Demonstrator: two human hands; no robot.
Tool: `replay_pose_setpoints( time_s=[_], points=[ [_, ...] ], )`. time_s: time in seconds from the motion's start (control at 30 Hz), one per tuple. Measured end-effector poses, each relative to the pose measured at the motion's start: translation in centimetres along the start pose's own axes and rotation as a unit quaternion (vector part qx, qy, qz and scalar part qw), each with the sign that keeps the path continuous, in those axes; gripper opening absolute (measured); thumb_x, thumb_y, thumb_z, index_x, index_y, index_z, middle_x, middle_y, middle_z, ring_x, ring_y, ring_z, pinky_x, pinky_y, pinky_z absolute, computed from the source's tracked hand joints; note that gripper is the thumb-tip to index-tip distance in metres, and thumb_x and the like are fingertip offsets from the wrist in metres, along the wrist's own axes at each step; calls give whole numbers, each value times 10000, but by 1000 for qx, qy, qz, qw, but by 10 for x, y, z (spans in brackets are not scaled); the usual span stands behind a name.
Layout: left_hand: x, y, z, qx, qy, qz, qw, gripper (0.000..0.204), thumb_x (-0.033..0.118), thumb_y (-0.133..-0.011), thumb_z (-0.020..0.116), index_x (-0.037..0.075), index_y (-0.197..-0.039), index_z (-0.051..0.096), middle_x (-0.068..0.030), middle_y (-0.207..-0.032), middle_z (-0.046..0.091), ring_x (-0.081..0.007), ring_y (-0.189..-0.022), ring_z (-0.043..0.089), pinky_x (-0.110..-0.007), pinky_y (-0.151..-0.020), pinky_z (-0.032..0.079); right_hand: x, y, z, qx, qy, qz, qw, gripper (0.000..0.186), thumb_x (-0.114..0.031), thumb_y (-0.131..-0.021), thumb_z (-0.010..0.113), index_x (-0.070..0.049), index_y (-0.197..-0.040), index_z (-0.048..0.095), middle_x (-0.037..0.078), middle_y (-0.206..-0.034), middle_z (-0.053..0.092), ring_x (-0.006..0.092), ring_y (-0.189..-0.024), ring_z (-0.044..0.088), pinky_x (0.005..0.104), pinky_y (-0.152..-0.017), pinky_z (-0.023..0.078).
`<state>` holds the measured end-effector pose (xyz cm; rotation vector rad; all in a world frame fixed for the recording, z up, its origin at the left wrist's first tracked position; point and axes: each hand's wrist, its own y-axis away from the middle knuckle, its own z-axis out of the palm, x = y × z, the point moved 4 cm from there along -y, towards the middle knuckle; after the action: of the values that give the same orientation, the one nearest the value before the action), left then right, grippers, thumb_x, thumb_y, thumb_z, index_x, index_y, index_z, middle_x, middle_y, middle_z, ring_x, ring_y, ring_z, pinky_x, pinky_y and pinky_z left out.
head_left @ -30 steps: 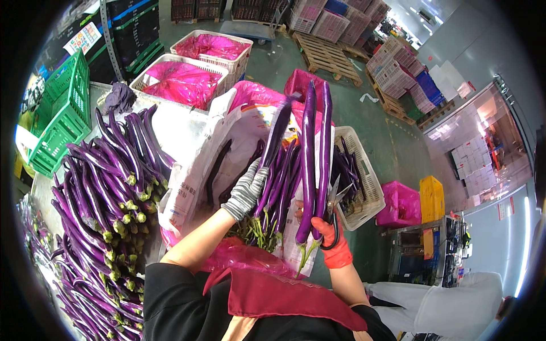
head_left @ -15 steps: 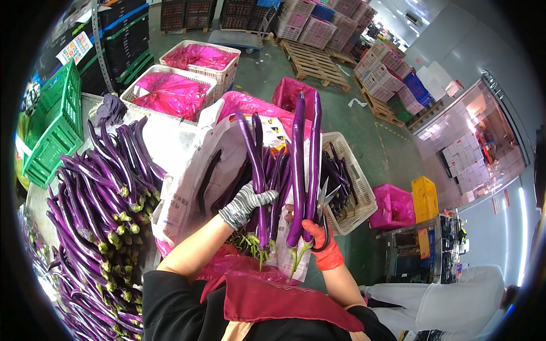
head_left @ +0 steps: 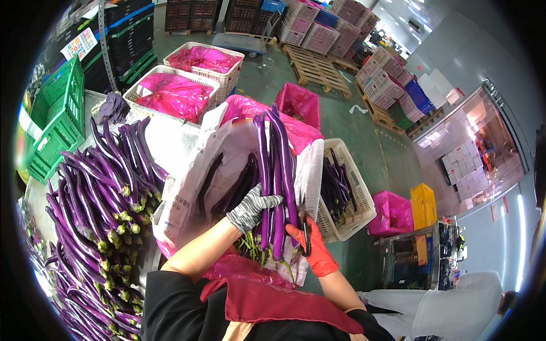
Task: The person trims the stems of long purple eggplants using shears. They repeatedly pick up bunches from a white crate, cut the green stems, and place the trimmed eggplants into a pink-lined crate.
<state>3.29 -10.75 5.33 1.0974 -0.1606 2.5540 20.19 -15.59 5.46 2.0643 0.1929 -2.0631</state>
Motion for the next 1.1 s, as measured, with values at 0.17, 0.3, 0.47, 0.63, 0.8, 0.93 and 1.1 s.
replay_pose_setpoints(
  time_s=[0.17, 0.3, 0.47, 0.63, 0.8, 0.93, 1.1],
  points=[
    [3, 1, -3, 19, -11, -34, 999, 531, 205, -717, 727, 51, -1178, 512, -51, -987, 609, -175, -896, 594, -320, -829, 485, -9, 7, -23, -95, -273, 85, 953, 603, -236, -814, 664, -68, -1321, 384, 116, -938, 647, 145, -688, 566, 299, -641, 454],
    [12, 7, 0, 32, 25, -56, 998, 440, 192, -712, 728, 63, -1094, 552, -51, -938, 622, -183, -851, 603, -324, -821, 495, -3, 15, -67, -80, -371, 83, 921, 652, -256, -790, 690, -78, -1320, 355, 162, -908, 646, 101, -688, 567, 232, -621, 468],
    [4, 5, -10, 44, 34, -65, 996, 386, 173, -698, 736, 62, -1037, 587, -50, -900, 633, -195, -818, 612, -334, -801, 506, -8, 63, -145, 144, 17, 79, 986, 566, -279, -790, 645, -14, -1256, 461, 131, -847, 642, 99, -605, 524, 220, -589, 429],
    [0, 5, -8, 12, 114, -77, 990, 536, 120, -656, 748, 64, -1138, 521, -85, -957, 614, -235, -864, 612, -383, -807, 520, 59, 113, -198, 172, 58, 246, 952, 446, -193, -746, 682, -1, -1114, 518, 98, -819, 637, 133, -598, 561, 256, -530, 448],
    [-3, 1, -10, 33, 104, -46, 993, 588, 140, -642, 762, 59, -1163, 501, -108, -990, 606, -254, -903, 600, -386, -808, 515, 132, 97, -223, 114, 87, 282, 949, 443, -146, -721, 681, -3, -1110, 525, 89, -815, 613, 151, -620, 570, 276, -558, 474],
    [-11, -8, -17, 49, 70, -46, 995, 579, 201, -657, 782, 51, -1145, 509, -104, -973, 605, -248, -876, 605, -374, -798, 512, 181, 43, -253, 204, 347, 99, 910, 481, -173, -760, 679, -7, -1180, 513, 63, -900, 606, 134, -728, 560, 264, -636, 475],
    [-1, -13, 5, 65, 60, 1, 996, 530, 145, -659, 761, 45, -1121, 522, -115, -945, 618, -259, -866, 610, -389, -800, 516, 120, -18, -199, 83, -289, -55, 952, 423, -123, -874, 539, -15, -1273, 449, 112, -1111, 537, 150, -850, 518, 312, -789, 482]
  ],
)
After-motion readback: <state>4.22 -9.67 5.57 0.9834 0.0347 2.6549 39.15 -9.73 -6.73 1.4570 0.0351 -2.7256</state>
